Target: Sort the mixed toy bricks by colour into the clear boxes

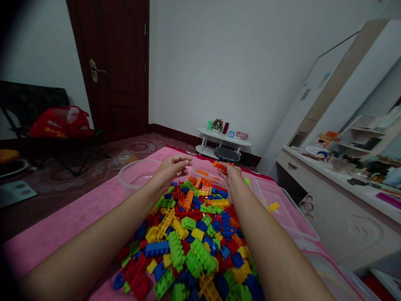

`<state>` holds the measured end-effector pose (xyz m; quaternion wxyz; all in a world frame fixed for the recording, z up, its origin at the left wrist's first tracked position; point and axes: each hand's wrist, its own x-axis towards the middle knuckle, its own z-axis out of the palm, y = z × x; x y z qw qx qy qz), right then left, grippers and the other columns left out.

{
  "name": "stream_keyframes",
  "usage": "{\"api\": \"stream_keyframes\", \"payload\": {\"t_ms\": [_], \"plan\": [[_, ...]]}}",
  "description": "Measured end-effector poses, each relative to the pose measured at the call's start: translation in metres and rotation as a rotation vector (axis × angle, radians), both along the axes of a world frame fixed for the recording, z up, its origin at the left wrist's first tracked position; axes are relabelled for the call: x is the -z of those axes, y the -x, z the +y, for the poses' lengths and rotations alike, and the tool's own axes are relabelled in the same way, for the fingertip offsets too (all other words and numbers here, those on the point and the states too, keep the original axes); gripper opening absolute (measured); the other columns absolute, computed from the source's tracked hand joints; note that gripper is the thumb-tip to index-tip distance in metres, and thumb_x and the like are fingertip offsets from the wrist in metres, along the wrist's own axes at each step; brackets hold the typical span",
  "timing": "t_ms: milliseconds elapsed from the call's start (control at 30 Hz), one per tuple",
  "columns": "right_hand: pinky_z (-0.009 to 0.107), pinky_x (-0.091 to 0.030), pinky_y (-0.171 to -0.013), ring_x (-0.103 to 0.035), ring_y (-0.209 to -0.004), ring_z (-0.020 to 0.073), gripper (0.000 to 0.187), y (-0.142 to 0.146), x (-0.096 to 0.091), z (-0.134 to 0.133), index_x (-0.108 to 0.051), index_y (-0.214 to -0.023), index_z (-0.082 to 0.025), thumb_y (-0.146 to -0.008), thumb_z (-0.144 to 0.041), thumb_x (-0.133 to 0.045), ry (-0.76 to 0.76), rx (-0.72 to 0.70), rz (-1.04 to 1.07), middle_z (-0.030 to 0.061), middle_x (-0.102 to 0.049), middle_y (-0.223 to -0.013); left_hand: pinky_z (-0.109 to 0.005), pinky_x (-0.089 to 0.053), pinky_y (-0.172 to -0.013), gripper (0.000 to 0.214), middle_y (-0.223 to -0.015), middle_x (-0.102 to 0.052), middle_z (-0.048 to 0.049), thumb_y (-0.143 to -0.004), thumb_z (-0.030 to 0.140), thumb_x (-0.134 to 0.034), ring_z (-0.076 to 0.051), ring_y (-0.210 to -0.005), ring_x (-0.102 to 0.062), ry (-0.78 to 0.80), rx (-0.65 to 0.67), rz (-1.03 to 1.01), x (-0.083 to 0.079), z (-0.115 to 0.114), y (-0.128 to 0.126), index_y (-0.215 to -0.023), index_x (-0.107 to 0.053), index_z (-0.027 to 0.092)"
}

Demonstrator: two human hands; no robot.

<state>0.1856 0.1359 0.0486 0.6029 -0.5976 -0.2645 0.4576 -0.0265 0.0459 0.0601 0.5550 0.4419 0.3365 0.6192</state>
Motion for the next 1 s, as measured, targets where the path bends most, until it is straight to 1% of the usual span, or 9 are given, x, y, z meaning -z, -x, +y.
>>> {"api": "stream_keyframes", "payload": {"t_ms": [100,267,500,633,733,800,867,933,1000], "plan": [[0.021,-0.052,-0.048,-0.058,-0.043,0.0101,0.009,-0.004,0.002,0.008,-0.055,-0.09,-0.012,-0.082,-0.009,-0.057,0.001,0.019,-0.019,-0.0025,-0.058,-0.049,-0.018,-0.047,-0.053,0.019,-0.069,-0.063,-0.0006,-0.065,0.015,-0.065,-0.003,-0.048,-0.05,0.009,-0.01,-0.008,0.0,0.002,0.001,-0.083,-0.067,0.01],[0.022,-0.054,-0.05,-0.059,-0.044,0.0102,0.011,-0.009,0.004,0.013,-0.054,-0.091,-0.013,-0.082,-0.009,-0.057,-0.007,0.036,-0.034,-0.0026,-0.059,-0.05,-0.019,-0.047,-0.053,0.02,-0.069,-0.064,-0.0006,-0.062,0.017,-0.069,-0.003,-0.048,-0.05,0.023,-0.012,-0.005,0.001,0.002,0.0,-0.081,-0.067,0.011],[0.022,-0.054,-0.052,-0.06,-0.046,0.0109,0.009,-0.013,0.002,0.007,-0.054,-0.086,-0.014,-0.08,-0.008,-0.056,-0.023,0.013,-0.047,-0.0009,-0.06,-0.05,-0.018,-0.047,-0.054,0.018,-0.071,-0.064,-0.0011,-0.067,0.016,-0.066,-0.003,-0.048,-0.051,0.031,-0.013,0.009,0.001,0.001,-0.001,-0.083,-0.067,0.011],[0.021,-0.052,-0.05,-0.059,-0.045,0.0105,0.006,-0.007,-0.003,-0.016,-0.056,-0.079,-0.013,-0.078,-0.008,-0.056,-0.046,-0.077,-0.061,0.0016,-0.062,-0.052,-0.017,-0.047,-0.055,0.015,-0.074,-0.063,-0.0017,-0.071,0.013,-0.062,-0.002,-0.049,-0.051,0.023,-0.005,0.053,0.003,0.002,-0.002,-0.085,-0.067,0.01],[0.022,-0.053,-0.051,-0.061,-0.05,0.012,0.006,0.004,-0.006,-0.042,-0.059,-0.077,-0.014,-0.074,-0.009,-0.06,-0.085,-0.196,-0.068,0.0029,-0.066,-0.058,-0.017,-0.047,-0.054,0.024,-0.079,-0.064,-0.0038,-0.073,0.013,-0.062,-0.004,-0.054,-0.055,0.014,0.04,0.155,0.006,0.0,-0.005,-0.096,-0.066,0.01],[0.024,-0.054,-0.052,-0.063,-0.054,0.0132,0.009,0.013,-0.006,-0.061,-0.061,-0.078,-0.015,-0.071,-0.011,-0.065,-0.116,-0.303,-0.079,0.0028,-0.068,-0.063,-0.018,-0.048,-0.055,0.037,-0.087,-0.065,-0.0065,-0.074,0.018,-0.065,-0.008,-0.061,-0.06,0.012,0.124,0.226,0.009,-0.002,-0.008,-0.11,-0.062,0.011],[0.023,-0.054,-0.052,-0.063,-0.054,0.0128,0.013,0.021,-0.003,-0.08,-0.063,-0.08,-0.015,-0.069,-0.014,-0.069,-0.142,-0.4,-0.095,0.0021,-0.068,-0.065,-0.021,-0.05,-0.057,0.05,-0.092,-0.065,-0.009,-0.073,0.025,-0.068,-0.013,-0.068,-0.063,0.022,0.25,0.283,0.012,-0.005,-0.011,-0.12,-0.057,0.012],[0.022,-0.053,-0.051,-0.062,-0.054,0.0116,0.018,0.027,0.001,-0.097,-0.063,-0.082,-0.015,-0.067,-0.019,-0.072,-0.162,-0.463,-0.106,0.0015,-0.067,-0.066,-0.023,-0.051,-0.058,0.055,-0.091,-0.066,-0.0098,-0.07,0.032,-0.072,-0.015,-0.071,-0.063,0.024,0.376,0.328,0.014,-0.008,-0.014,-0.119,-0.058,0.011],[0.022,-0.054,-0.053,-0.063,-0.056,0.0114,0.024,0.03,0.006,-0.111,-0.063,-0.087,-0.015,-0.067,-0.024,-0.074,-0.173,-0.474,-0.08,0.0017,-0.068,-0.069,-0.023,-0.05,-0.057,0.054,-0.088,-0.067,-0.009,-0.067,0.038,-0.073,-0.014,-0.069,-0.062,-0.001,0.454,0.361,0.016,-0.011,-0.016,-0.113,-0.062,0.01]]}}
